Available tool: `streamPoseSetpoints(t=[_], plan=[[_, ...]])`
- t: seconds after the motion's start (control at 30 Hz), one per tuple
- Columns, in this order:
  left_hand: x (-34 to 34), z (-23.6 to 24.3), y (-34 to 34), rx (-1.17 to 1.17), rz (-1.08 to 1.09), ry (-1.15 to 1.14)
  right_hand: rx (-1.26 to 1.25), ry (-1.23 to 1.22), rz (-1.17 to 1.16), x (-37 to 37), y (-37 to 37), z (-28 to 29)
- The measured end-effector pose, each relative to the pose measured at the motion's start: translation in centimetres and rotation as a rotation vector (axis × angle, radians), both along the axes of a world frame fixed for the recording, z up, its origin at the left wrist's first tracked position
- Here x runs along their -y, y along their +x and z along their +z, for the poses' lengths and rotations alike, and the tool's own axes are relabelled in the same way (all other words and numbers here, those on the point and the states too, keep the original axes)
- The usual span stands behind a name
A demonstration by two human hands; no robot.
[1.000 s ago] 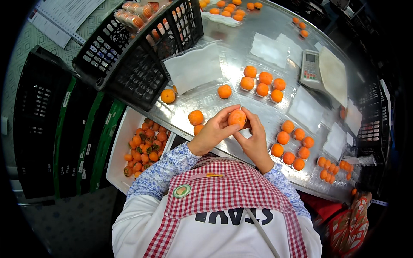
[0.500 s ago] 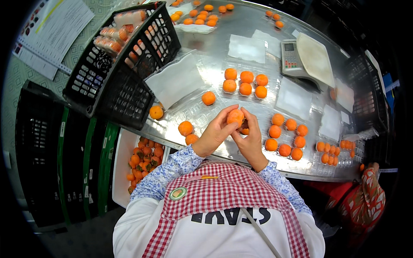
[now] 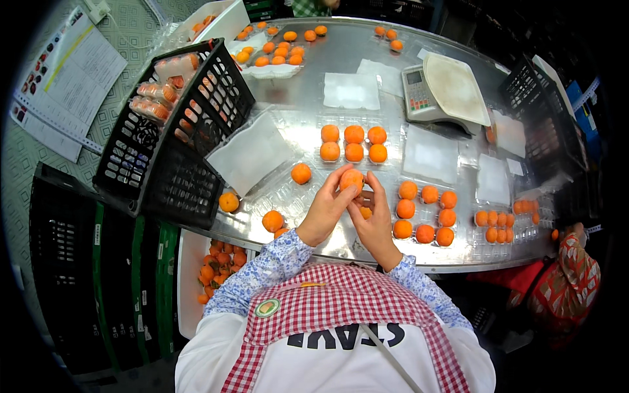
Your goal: The person arranges persimmons into clear plastic trays on a stainless steel table, then places a white foam sheet over the fruit and seals the tray with a plastic lid. The person repeats this process, handling persimmons one at a time and occasionally removing the calyx before packing.
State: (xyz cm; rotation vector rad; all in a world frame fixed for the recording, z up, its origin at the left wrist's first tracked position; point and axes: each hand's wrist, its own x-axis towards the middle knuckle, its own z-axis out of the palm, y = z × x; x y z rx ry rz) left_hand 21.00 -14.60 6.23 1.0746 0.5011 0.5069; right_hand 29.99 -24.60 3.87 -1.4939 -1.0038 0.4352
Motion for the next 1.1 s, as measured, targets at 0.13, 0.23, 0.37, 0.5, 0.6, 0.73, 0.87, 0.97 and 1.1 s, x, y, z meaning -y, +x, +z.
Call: streamPoseSetpoints(t=[0.13,0.23,0.37,0.5,0.6,0.73,0.87,0.97,1.1], plan=[[-2.7,0.7,1.4,0.024,0.082,-0.021,-0.144,-0.026,0.059,-0.1,-0.1,-0.6],[-5.2,0.7,2.8,0.059,0.162,-0.056,-0.157,-0.055,0.071,0.2,-0.2,-1.2],[-8.8,0.2,4.4,0.017,0.297,-0.06,-0.245,-0.065,0.107,0.1,-0.2,-1.7],[-11.1,0.3,5.8,0.011,0.389,-0.018,-0.356,-0.051,0.122,0.3,0.2,-2.0],[-12.4,0.1,6.4,0.013,0.409,0.012,-0.385,-0.12,0.139,0.4,0.7,-1.6],[-13.1,-0.2,6.9,0.005,0.41,0.017,-0.424,-0.138,0.143,0.3,0.9,-2.1],[-13.3,-0.4,6.5,-0.023,0.407,-0.026,-0.458,-0.151,0.145,0.1,0.8,-2.7],[-13.2,-0.2,6.3,-0.031,0.412,-0.07,-0.462,-0.17,0.159,0.1,0.7,-2.8],[-13.6,-1.3,5.8,-0.015,0.461,-0.104,-0.445,-0.219,0.19,0.3,0.5,-3.1]])
